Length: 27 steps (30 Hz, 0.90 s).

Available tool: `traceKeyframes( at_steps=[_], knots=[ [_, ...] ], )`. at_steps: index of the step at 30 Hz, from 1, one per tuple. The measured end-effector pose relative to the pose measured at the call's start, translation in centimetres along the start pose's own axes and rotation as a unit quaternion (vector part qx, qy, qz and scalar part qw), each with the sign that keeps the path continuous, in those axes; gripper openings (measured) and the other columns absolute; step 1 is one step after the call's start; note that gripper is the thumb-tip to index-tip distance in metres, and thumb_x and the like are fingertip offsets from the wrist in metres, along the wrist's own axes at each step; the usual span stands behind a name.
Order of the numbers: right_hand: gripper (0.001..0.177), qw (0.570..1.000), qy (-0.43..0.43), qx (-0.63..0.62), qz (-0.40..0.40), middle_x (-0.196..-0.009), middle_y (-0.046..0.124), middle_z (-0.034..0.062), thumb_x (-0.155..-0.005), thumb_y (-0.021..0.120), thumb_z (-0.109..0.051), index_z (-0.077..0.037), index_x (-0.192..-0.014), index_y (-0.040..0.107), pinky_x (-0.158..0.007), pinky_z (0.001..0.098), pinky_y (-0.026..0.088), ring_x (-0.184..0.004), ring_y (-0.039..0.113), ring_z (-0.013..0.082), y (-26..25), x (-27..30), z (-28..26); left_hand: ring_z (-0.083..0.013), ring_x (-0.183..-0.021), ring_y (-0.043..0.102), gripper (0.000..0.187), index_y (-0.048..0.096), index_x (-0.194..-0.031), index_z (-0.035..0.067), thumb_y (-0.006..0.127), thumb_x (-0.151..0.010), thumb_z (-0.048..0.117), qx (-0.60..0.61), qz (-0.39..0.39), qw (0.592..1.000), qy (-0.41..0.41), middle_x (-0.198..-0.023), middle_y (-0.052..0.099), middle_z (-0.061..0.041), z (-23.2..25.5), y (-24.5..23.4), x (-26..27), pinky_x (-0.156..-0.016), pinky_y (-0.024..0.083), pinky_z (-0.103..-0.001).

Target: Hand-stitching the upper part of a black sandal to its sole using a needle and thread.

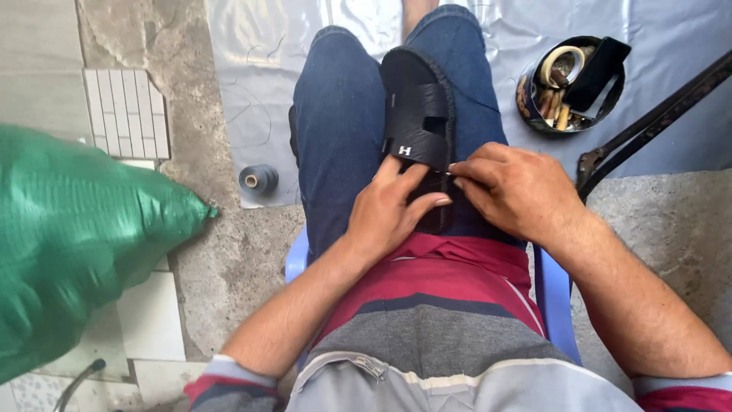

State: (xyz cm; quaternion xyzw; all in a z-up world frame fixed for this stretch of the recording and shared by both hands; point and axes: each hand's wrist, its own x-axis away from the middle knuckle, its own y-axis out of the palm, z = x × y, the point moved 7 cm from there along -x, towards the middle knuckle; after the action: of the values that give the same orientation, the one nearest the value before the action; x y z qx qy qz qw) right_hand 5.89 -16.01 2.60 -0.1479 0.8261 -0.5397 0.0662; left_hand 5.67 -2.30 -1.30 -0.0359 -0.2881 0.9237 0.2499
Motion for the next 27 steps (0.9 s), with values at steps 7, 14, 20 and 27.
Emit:
traceKeyframes(
  at_steps=[7, 14, 20, 27],
  knots=[
    [0.016, 0.999, -0.017, -0.007, -0.046, -0.084, 0.066, -0.0031, -0.082, 0.06, -0.022, -0.019, -0.095, 0.07, -0.063, 0.0292, 0.052, -0.078, 0.066, 0.0181, -0.1, -0.5, -1.2, -0.0218, -0.071, 0.065, 0.012, 0.066, -0.095, 0.021, 0.06, -0.085, 0.026, -0.068, 0.06, 0.996, 0.026, -0.078, 0.059, 0.001, 0.5, -2.3, 1.1, -0.06, 0.052, -0.032],
    [0.018, 0.996, -0.012, -0.042, -0.074, -0.082, 0.068, 0.0028, -0.081, 0.059, -0.015, -0.014, -0.096, 0.07, -0.063, 0.0332, 0.052, -0.078, 0.066, 0.0222, -0.4, -0.9, -2.5, -0.0273, -0.092, 0.062, 0.006, 0.067, -0.077, 0.015, 0.068, -0.071, 0.015, 0.149, -0.047, 0.987, -0.037, -0.105, 0.06, -0.004, 0.6, -4.7, 1.7, -0.078, 0.05, -0.036],
    [0.015, 0.996, -0.009, -0.073, -0.049, -0.08, 0.066, -0.0047, -0.082, 0.06, -0.021, -0.019, -0.093, 0.07, -0.062, 0.0261, 0.051, -0.078, 0.065, 0.0159, 0.1, -0.4, -1.2, -0.0168, -0.067, 0.066, 0.01, 0.064, -0.09, 0.0, 0.062, -0.082, 0.006, 0.537, -0.006, 0.834, -0.125, -0.101, 0.063, -0.016, 0.8, -0.8, 1.9, -0.045, 0.054, -0.019],
    [0.015, 0.995, -0.012, -0.089, -0.043, -0.08, 0.067, -0.001, -0.082, 0.061, -0.02, -0.016, -0.093, 0.071, -0.064, 0.0295, 0.05, -0.079, 0.065, 0.0197, -0.3, -0.4, -1.4, -0.0306, -0.074, 0.067, 0.022, 0.053, -0.099, 0.008, 0.065, -0.081, 0.013, 0.119, 0.108, 0.98, -0.121, -0.08, 0.069, -0.011, -0.5, -3.2, 1.8, -0.063, 0.049, -0.038]
  ],
)
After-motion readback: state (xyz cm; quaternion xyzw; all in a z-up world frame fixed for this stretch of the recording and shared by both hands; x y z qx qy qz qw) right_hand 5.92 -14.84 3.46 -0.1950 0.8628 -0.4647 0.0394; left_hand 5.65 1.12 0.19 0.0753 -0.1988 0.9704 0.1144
